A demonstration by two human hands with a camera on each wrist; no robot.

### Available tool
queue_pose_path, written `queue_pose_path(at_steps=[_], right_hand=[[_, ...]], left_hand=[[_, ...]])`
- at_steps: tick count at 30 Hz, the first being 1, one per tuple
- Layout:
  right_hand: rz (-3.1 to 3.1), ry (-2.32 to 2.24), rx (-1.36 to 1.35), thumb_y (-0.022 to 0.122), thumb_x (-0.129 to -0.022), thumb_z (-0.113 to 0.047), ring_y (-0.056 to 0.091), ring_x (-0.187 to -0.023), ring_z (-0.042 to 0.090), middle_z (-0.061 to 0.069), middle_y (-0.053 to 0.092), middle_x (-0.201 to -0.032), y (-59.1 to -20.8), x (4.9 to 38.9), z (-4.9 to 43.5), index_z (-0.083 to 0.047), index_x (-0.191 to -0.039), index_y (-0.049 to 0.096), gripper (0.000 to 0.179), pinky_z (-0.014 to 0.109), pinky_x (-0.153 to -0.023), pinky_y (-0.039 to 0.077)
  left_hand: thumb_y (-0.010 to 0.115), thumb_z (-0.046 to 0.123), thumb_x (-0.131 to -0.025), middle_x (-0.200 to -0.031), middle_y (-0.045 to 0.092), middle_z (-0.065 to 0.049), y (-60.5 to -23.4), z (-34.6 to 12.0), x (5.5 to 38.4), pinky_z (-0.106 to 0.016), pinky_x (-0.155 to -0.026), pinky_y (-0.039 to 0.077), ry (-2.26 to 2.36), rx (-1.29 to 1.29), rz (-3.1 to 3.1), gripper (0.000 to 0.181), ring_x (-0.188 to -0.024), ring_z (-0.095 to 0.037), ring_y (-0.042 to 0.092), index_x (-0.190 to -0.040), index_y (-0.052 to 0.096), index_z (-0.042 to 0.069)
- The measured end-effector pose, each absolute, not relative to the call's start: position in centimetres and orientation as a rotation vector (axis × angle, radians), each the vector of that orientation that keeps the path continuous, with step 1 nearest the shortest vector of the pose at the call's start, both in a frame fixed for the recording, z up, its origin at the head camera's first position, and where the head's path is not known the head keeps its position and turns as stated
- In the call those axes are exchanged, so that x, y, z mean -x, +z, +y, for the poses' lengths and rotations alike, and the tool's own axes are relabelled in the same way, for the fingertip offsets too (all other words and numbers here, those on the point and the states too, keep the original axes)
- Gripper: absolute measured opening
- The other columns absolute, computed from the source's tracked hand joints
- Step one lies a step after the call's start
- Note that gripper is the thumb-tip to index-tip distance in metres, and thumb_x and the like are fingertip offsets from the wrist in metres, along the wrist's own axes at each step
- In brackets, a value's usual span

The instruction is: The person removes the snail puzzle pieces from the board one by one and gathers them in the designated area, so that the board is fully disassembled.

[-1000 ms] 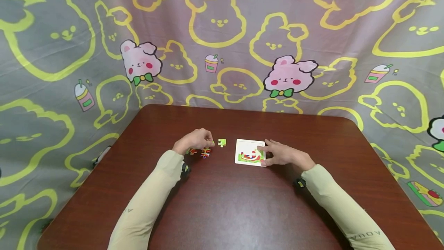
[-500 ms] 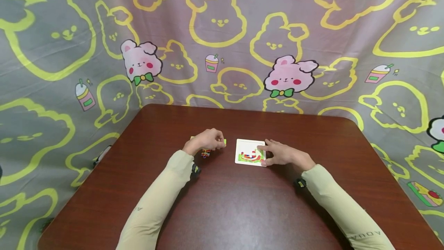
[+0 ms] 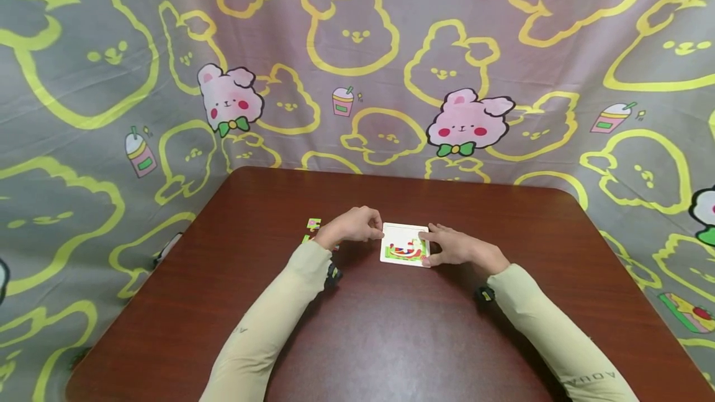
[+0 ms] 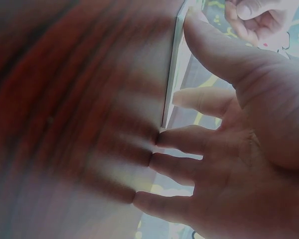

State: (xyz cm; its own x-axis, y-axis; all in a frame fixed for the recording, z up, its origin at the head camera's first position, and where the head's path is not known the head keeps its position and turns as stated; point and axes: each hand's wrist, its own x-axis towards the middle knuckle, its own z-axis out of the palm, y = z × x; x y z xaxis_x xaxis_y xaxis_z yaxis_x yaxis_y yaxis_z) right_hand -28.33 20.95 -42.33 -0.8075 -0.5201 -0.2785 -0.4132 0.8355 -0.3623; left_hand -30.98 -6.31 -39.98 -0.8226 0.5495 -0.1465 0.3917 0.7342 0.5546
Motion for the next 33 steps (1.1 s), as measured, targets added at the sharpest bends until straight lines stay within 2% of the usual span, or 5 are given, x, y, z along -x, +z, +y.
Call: queue_pose_path(at_steps=[11, 15, 21, 27, 33], right_hand=[[2.630, -0.409, 0.685, 0.072, -0.086, -0.045, 0.017, -0.146, 0.051, 0.032, 0.020, -0.157, -42.5, 28.5, 20.9, -0.006, -0.148, 0.041, 0.079, 0.063, -0.113, 0.024], [2.630, -0.407, 0.687, 0.072, -0.085, -0.046, 0.017, -0.146, 0.051, 0.032, 0.019, -0.157, -42.5, 28.5, 20.9, -0.006, -0.148, 0.041, 0.080, 0.064, -0.112, 0.025], [2.626, -0.416, 0.711, 0.072, -0.086, -0.044, 0.018, -0.145, 0.052, 0.034, 0.020, -0.156, -42.3, 28.3, 21.0, -0.005, -0.148, 0.041, 0.079, 0.064, -0.112, 0.025], [2.629, -0.403, 0.728, 0.071, -0.087, -0.044, 0.017, -0.145, 0.053, 0.035, 0.020, -0.156, -42.1, 28.5, 21.1, -0.004, -0.148, 0.040, 0.079, 0.065, -0.112, 0.024], [2.628, -0.425, 0.750, 0.071, -0.087, -0.044, 0.016, -0.144, 0.054, 0.037, 0.020, -0.155, -42.4, 28.5, 21.1, -0.003, -0.147, 0.041, 0.080, 0.065, -0.112, 0.024]], left_hand=[[0.071, 0.027, -0.089, -0.104, 0.071, -0.003, -40.2, -3.6, 30.8, -0.028, -0.081, 0.049, 0.654, -0.815, 2.735, 0.026, -0.094, -0.014, 0.066, -0.108, 0.064, 0.011], [0.071, 0.027, -0.090, -0.109, 0.070, -0.005, -40.0, -2.3, 30.7, -0.028, -0.083, 0.050, 0.630, -0.820, 2.709, 0.033, -0.094, -0.013, 0.066, -0.117, 0.063, 0.009], [0.071, 0.031, -0.090, -0.106, 0.070, -0.002, -40.2, -0.5, 30.6, -0.025, -0.078, 0.050, 0.594, -0.781, 2.673, 0.039, -0.085, -0.009, 0.066, -0.123, 0.060, 0.012], [0.069, 0.031, -0.092, -0.107, 0.071, -0.003, -40.4, 0.6, 30.3, -0.029, -0.085, 0.050, 0.539, -0.764, 2.682, 0.039, -0.098, -0.012, 0.066, -0.126, 0.060, 0.014], [0.070, 0.030, -0.090, -0.120, 0.067, -0.004, -41.2, 1.3, 29.9, -0.031, -0.091, 0.048, 0.557, -0.705, 2.707, 0.040, -0.107, -0.017, 0.060, -0.125, 0.060, 0.014]])
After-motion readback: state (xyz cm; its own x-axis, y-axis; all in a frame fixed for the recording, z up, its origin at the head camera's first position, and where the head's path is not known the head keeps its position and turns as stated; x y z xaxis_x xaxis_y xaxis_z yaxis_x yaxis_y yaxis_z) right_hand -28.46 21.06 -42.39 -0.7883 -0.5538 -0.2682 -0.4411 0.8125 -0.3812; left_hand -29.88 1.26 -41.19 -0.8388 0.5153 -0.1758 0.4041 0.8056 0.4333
